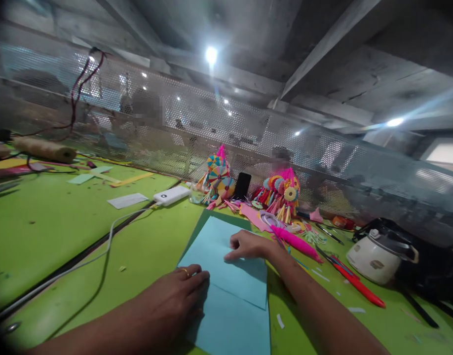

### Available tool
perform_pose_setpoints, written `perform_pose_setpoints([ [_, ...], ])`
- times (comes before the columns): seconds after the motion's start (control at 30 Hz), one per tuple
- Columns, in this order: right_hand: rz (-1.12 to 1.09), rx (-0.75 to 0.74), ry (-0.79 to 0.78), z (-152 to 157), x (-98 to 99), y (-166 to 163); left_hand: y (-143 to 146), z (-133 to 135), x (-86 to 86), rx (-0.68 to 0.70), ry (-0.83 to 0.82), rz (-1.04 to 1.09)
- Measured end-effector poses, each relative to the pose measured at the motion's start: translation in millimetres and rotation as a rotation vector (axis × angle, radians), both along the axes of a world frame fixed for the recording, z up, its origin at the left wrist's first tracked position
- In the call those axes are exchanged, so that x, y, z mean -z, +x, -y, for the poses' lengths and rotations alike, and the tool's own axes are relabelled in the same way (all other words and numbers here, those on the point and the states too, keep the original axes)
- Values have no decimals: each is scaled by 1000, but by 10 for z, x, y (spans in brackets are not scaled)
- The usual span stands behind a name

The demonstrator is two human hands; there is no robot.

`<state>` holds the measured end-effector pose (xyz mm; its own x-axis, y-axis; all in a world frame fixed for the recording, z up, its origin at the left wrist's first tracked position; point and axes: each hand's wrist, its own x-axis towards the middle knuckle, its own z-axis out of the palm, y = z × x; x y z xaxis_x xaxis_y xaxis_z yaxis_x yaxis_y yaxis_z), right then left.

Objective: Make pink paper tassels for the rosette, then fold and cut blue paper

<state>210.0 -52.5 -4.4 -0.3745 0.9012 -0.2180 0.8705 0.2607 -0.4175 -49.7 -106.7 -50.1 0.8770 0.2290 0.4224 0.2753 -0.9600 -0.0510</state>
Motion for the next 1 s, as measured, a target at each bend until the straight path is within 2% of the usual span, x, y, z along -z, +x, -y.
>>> perform_pose_setpoints([
  [0.2,-97,-25,42,-88,-14,-331,20,83,1,-75,33,-74],
  [0.33,-31,-58,186,-73,56,-527,50,46,176,-59,91,15],
  [0.43,-7,-56,271,-41,147,-584,89,1,337,-54,143,75],
  [0.5,-3,-42,316,-14,216,-592,98,-4,379,-60,166,84],
  [0.73,30,-14,449,52,392,-584,58,80,252,-83,125,39],
  [1.0,90,-43,465,17,411,-576,75,87,293,-95,104,94],
])
